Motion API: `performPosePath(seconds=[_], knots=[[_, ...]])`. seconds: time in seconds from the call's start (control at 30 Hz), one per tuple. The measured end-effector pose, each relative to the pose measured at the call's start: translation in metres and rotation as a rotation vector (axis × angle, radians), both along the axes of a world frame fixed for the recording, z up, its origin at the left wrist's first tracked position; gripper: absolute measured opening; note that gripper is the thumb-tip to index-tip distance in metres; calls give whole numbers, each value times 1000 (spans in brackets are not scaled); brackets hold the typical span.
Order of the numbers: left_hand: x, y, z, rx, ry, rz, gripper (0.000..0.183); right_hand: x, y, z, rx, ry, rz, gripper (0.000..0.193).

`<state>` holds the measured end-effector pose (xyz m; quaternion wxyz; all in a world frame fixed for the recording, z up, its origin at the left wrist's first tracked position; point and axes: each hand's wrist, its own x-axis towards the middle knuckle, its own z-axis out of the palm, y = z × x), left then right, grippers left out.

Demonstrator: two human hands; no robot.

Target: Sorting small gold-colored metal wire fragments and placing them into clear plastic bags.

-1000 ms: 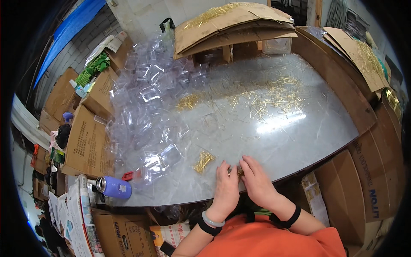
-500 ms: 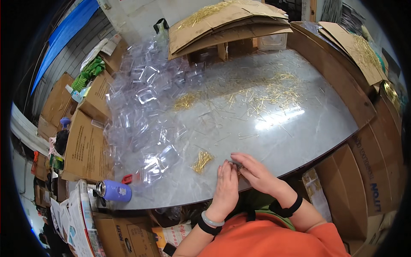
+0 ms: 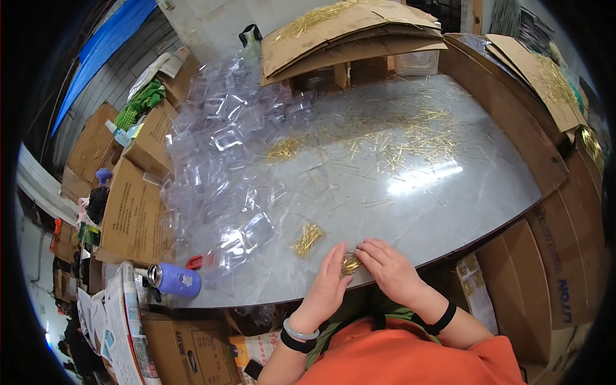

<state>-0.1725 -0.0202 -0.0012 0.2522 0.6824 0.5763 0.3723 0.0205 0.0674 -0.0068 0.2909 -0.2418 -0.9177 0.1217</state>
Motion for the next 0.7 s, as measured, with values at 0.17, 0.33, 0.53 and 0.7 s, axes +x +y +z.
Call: performPosePath(seconds=[0.17,0.33,0.53,0.7], knots=[[19,1,0,28,98,67,70,-2,-1,-1,-7,2,-4,41],[8,-4,10,45,39,98,66,-2,0,-1,-5,13,-9,41],[-11,-24,14,83,322,330,19,0,2,2,-30,2,28,40],[-10,-17,9,142,284,339,12,0,4,4,-38,9,62,38]])
